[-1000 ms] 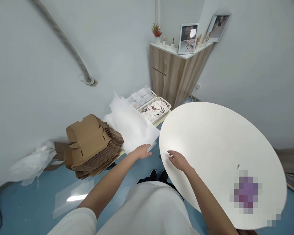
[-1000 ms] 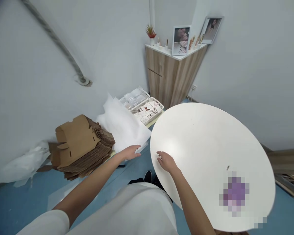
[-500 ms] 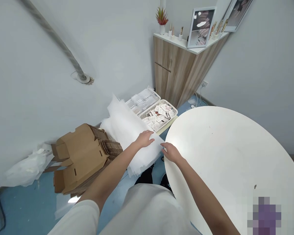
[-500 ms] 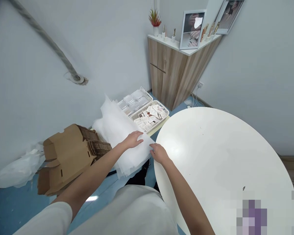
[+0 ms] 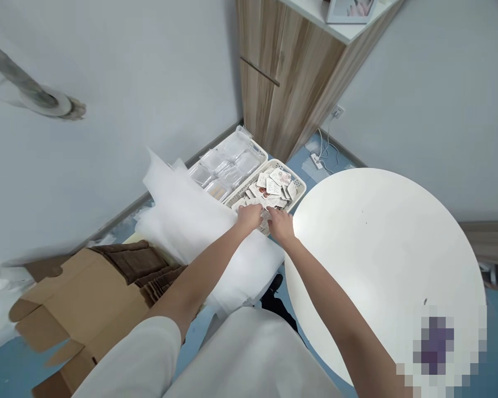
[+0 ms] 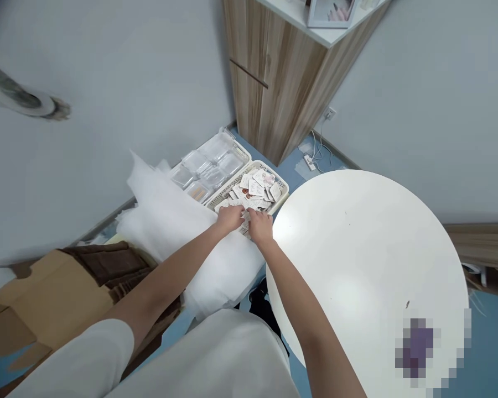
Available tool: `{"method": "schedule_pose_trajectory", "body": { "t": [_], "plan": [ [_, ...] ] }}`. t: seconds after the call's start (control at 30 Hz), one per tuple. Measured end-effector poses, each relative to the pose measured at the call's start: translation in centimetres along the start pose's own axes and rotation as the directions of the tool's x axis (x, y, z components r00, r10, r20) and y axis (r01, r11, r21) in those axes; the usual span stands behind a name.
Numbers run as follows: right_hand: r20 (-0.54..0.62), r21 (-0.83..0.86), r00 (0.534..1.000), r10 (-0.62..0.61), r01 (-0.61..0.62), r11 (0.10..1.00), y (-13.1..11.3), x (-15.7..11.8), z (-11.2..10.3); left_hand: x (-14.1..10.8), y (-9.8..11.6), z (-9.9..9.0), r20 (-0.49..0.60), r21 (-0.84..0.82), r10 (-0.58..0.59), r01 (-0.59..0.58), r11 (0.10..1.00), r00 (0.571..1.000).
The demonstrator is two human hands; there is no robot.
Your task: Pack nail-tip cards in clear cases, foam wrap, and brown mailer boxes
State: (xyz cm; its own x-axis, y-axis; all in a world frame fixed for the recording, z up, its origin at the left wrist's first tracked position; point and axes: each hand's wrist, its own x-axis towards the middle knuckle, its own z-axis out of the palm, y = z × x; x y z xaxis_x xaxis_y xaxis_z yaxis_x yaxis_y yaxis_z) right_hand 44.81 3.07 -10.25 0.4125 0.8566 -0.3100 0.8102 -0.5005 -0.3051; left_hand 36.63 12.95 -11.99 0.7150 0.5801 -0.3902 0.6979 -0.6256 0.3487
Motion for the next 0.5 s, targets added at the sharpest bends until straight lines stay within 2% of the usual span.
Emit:
{"method": "schedule_pose_trajectory", "body": {
  "t": [0.17, 0.37, 0.5],
  "plan": [
    [0.108, -0.034, 0.992, 0.058, -0.054, 0.998, -0.1, 1.2, 0.8, 1.1, -0.6, 1.2, 0.028, -0.049, 0.016, -0.014, 0.999, 0.999],
    [0.089, -0.008, 0.989, 0.120, -0.120, 0.993, 0.1, 1.1, 1.0, 1.6, -1.4, 1.2, 0.040, -0.230, 0.027, -0.017, 0.973, 0.999],
    [0.076, -0.031, 0.987, 0.144, -0.142, 0.989, -0.2, 1.2, 1.2, 1.4, -1.2, 1.0, 0.019, -0.205, 0.050, -0.045, 0.978, 0.999]
  ]
}}
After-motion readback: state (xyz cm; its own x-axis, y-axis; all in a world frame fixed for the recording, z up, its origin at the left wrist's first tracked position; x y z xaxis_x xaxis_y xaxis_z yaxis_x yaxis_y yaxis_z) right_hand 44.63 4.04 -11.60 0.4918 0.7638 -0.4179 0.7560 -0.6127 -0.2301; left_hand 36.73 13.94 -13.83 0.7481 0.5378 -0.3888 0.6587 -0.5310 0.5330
